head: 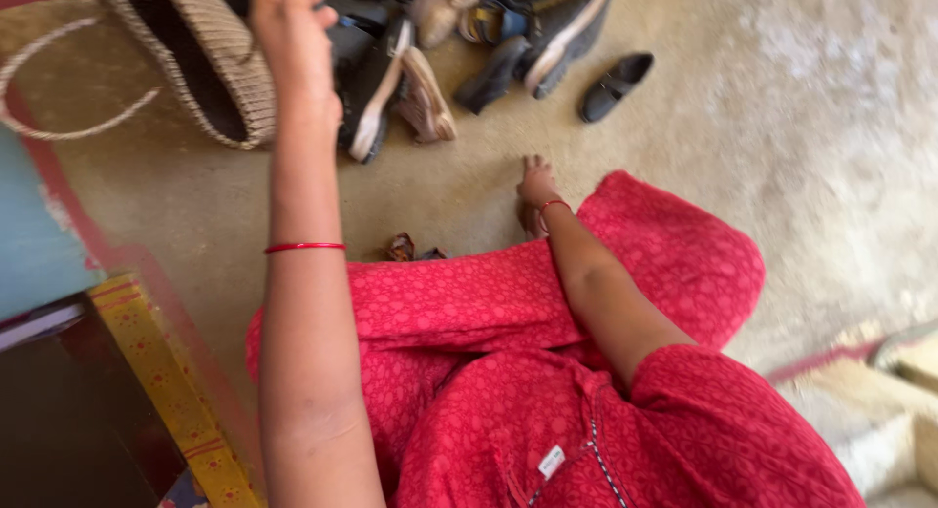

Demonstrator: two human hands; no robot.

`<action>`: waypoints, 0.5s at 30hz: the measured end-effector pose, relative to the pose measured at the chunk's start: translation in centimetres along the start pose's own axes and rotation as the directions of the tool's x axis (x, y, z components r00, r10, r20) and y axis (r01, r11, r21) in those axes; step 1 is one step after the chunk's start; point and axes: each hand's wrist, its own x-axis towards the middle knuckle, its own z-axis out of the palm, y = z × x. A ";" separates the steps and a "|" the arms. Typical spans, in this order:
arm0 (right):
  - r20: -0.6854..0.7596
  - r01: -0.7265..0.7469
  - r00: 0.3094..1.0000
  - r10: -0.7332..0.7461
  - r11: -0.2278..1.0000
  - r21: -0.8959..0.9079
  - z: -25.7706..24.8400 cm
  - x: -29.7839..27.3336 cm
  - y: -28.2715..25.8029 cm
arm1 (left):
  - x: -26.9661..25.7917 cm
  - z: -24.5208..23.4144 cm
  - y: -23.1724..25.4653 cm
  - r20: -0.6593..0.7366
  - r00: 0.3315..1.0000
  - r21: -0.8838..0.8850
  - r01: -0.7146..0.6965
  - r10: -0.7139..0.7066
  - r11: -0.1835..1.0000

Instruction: The person cleans a pair of black sneakers by hand using a small piece of cloth, wiping the exterior and checking the inner parts.

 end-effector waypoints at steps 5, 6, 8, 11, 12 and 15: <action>-0.565 0.448 0.677 -0.472 0.873 -0.192 -3.8 4.6 -4.4 | 1.6 -0.8 -2.5 -0.023 0.996 -0.030 -0.081 0.081 0.996; -0.590 0.502 0.592 -0.549 0.824 -0.263 -4.6 5.4 -5.7 | 1.9 -1.1 -2.6 -0.026 0.995 -0.028 -0.098 0.098 0.995; -0.473 0.512 0.612 -0.634 0.773 -0.374 -6.8 7.5 -8.5 | 2.0 -1.5 -2.5 -0.024 0.987 -0.044 -0.162 0.162 0.986; -0.361 0.467 0.679 -0.639 0.756 -0.459 -8.3 9.5 -11.3 | 1.0 -2.0 -1.1 -0.055 0.993 -0.004 -0.106 0.106 0.994; -0.343 0.437 0.708 -0.617 0.765 -0.474 -8.6 10.0 -11.8 | 0.9 -2.2 -0.4 -0.067 0.996 0.016 -0.063 0.064 0.998; -0.259 0.307 0.818 -0.513 0.771 -0.558 -8.0 9.9 -11.1 | 0.8 -2.5 0.8 -0.065 0.998 0.036 0.006 -0.004 0.999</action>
